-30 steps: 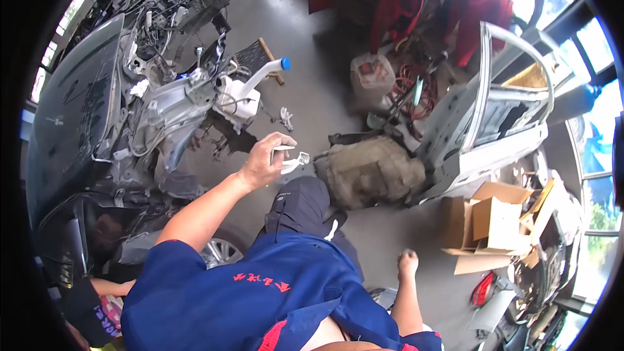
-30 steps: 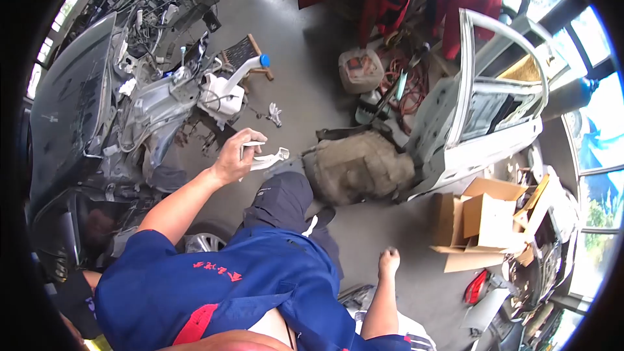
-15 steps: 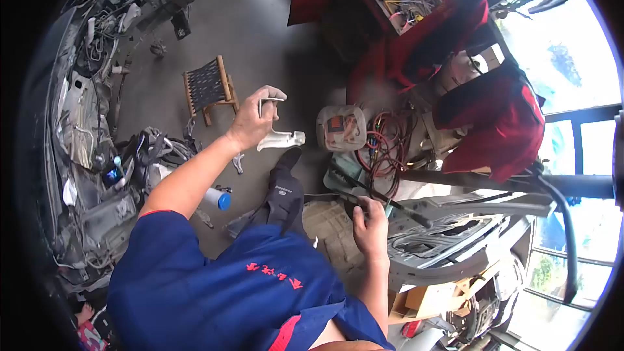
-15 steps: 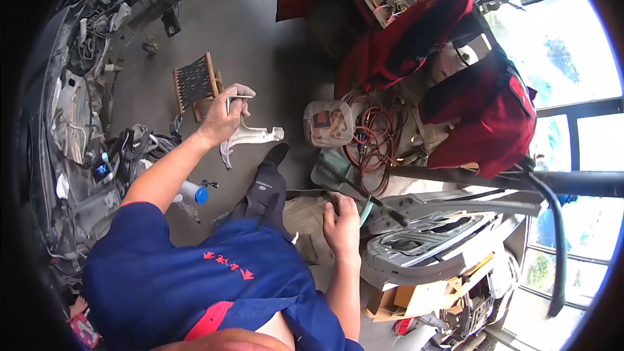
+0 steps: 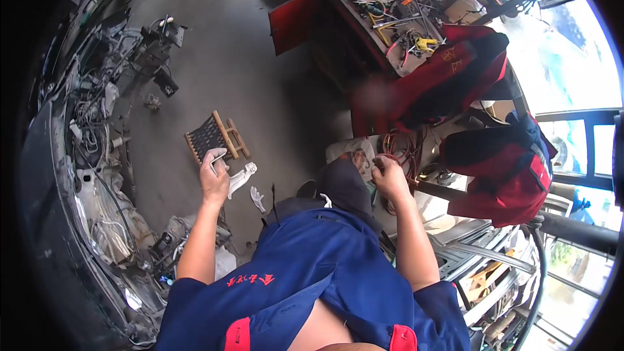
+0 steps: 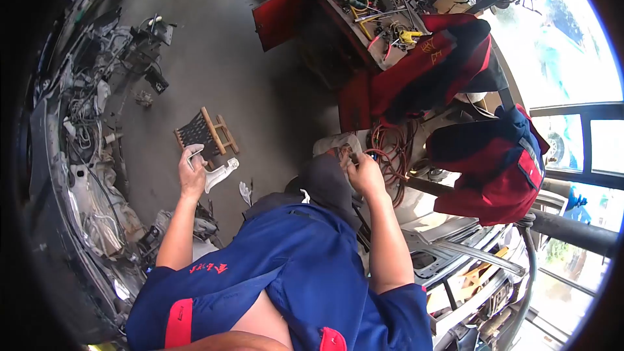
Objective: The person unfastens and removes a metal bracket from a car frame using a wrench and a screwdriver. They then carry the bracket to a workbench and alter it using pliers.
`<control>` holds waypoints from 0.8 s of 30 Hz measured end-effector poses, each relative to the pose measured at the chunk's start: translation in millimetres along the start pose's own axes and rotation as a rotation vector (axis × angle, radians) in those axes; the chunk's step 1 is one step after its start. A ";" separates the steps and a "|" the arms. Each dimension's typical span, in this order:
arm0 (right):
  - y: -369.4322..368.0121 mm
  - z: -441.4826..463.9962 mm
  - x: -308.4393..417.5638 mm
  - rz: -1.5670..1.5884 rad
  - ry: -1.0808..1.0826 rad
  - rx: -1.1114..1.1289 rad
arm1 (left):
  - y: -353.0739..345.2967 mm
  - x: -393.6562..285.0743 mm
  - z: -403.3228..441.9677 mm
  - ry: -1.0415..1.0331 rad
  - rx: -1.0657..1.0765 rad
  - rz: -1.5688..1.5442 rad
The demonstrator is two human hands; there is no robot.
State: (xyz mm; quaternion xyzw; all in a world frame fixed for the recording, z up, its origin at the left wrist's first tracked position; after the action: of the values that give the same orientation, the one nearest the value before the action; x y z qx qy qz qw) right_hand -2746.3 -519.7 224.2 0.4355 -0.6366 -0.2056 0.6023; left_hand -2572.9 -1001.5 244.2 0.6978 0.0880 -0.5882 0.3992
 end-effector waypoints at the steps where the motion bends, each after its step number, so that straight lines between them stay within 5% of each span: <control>1: 0.4 25.8 10.7 -0.028 0.005 0.012 | -0.5 3.1 16.1 0.055 -0.020 -0.022; 11: -47.8 270.1 6.1 -0.029 -0.069 0.212 | -46.4 -29.2 207.6 -0.026 -0.058 0.070; 19: -50.7 430.0 58.2 0.043 -0.125 0.243 | -90.1 -162.8 423.2 -0.316 0.045 0.009; 24: -58.4 466.9 74.0 0.250 -0.251 0.254 | -168.4 -168.6 550.9 -0.372 0.314 0.004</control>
State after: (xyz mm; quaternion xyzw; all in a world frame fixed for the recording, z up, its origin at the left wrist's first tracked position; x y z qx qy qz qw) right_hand -3162.3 -733.1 133.1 0.3966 -0.7764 -0.0998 0.4795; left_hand -3135.4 -1194.9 323.9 0.6311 -0.0810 -0.7123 0.2964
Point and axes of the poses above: each hand's wrist, its own z-axis towards the middle knuckle, its own y-axis out of the back of the hand, x = y × z, the point moved 5 cm from there along z, towards the middle knuckle, and after that the axes turned 5 degrees about -x, right-handed, at the moved point
